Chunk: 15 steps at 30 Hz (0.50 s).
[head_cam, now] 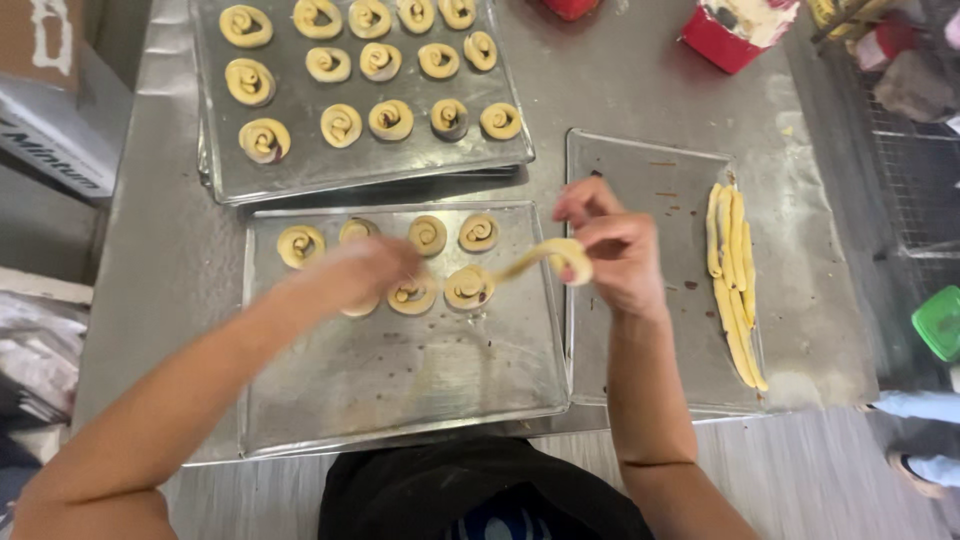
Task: The person shapes bread rolls by hand. They stretch long strips of dough, coil them into spirals, and place the finished rolls onto metal baking sheets alongside other completed rolls.
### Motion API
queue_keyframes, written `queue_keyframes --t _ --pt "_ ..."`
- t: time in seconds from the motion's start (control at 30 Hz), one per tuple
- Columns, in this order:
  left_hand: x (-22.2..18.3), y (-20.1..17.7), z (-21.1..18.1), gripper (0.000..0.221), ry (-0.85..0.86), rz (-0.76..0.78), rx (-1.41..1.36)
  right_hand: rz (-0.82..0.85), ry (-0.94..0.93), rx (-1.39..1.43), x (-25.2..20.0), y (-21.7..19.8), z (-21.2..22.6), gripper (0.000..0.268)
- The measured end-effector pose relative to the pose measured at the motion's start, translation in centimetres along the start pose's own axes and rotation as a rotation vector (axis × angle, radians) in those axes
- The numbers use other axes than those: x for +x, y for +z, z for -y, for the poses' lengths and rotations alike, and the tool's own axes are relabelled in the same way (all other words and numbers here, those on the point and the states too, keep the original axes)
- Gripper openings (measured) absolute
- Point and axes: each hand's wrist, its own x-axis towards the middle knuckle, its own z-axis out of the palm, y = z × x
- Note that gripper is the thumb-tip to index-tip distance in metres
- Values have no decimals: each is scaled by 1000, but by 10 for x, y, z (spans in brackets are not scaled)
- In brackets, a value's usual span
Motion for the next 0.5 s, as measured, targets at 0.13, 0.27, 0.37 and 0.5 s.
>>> queue_keyframes --t 0.13,0.27,0.37,0.5 --pt "38 -21 -129 9 609 53 139 -66 148 57 -12 10 -26 25" --pt "80 -87 -158 25 742 -527 -8 -195 330 102 -30 27 -19 40" --pt "89 -108 -132 24 593 -664 -63 -125 187 59 -32 32 -6 36" --pt "98 -40 -85 24 173 -763 -471 -123 43 41 -29 30 2 21"
